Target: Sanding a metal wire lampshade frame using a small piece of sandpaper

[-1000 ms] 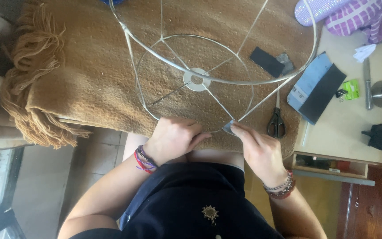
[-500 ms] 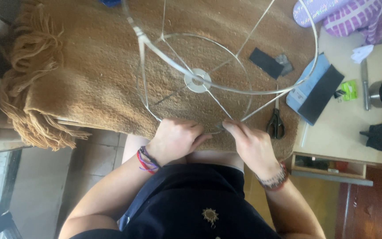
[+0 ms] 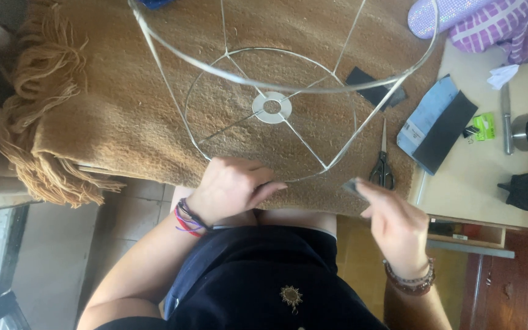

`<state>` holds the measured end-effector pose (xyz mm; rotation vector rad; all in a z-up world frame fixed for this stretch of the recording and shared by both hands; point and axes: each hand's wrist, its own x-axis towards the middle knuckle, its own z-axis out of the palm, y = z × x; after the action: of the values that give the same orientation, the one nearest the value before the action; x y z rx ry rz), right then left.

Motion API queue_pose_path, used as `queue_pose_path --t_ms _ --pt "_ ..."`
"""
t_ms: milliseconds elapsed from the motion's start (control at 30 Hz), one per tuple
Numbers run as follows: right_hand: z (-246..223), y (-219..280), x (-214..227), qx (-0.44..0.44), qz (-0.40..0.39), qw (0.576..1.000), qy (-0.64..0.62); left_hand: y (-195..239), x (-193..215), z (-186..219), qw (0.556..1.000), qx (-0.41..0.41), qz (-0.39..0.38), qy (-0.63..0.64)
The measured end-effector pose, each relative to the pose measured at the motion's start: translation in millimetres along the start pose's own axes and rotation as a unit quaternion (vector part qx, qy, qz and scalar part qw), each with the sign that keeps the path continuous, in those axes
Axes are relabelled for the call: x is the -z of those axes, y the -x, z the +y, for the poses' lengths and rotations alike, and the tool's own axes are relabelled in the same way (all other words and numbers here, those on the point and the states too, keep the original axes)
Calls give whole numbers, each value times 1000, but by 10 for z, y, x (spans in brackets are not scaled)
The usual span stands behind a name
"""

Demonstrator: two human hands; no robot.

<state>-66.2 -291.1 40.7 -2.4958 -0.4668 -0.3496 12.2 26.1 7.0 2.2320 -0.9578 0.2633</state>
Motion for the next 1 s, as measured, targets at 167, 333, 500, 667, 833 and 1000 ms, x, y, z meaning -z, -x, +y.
queue_pose_path --t_ms 167,333,500,667,833,1000 --pt "137 -195 -84 35 88 996 2 2 254 -197 997 -64 41 4" --pt "-59 -594 -357 103 66 991 -53 252 462 -493 990 -83 98 -52" --pt "-65 -1009 -769 199 20 977 -78 473 355 -570 981 -40 190 -16" --pt "-490 -1174 -1011 353 -78 929 -79 554 321 -695 975 -58 212 24" --pt "-269 -1389 -1326 437 -148 884 -67 546 324 -757 975 -65 204 58" --pt "-72 -1411 -1477 450 -138 882 -21 562 427 -832 978 -54 186 76"
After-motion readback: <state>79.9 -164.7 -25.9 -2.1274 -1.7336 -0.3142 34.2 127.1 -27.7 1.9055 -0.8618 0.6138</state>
